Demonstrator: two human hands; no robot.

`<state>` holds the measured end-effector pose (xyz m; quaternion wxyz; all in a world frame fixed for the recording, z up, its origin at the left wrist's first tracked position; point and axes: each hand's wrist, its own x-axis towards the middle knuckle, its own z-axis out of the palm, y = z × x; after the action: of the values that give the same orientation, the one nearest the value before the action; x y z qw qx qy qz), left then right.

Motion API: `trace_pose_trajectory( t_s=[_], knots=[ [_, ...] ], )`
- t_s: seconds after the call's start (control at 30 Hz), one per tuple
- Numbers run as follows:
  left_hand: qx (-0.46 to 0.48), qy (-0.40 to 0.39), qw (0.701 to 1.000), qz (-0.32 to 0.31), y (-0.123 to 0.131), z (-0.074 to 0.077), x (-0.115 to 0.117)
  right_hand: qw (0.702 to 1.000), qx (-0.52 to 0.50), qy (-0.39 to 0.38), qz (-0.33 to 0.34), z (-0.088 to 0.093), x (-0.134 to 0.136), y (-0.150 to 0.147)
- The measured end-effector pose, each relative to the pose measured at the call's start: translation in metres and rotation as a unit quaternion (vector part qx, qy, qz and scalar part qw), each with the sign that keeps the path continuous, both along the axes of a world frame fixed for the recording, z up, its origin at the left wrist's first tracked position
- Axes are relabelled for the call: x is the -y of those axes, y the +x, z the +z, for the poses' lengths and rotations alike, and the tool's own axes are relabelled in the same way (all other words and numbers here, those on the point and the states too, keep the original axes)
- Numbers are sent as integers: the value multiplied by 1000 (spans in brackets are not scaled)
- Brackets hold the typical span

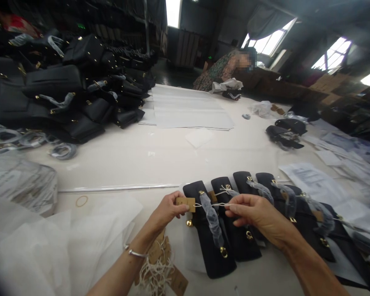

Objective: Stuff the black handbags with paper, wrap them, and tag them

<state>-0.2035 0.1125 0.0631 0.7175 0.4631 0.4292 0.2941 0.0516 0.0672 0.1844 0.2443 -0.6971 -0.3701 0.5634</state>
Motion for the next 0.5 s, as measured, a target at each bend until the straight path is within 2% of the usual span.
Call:
trace_pose_trajectory(
  t_s=[0.23,0.37,0.5],
  knots=[
    [27,-17,999,32,-2,-3,2,997,-45,18,-62,-2,2,-6],
    [47,-28,997,53,1,-2,2,983,-131,49,-115,-3,2,-14],
    [86,-51,991,93,3,1,2,965,-207,43,-155,-8,3,-22]
  ],
)
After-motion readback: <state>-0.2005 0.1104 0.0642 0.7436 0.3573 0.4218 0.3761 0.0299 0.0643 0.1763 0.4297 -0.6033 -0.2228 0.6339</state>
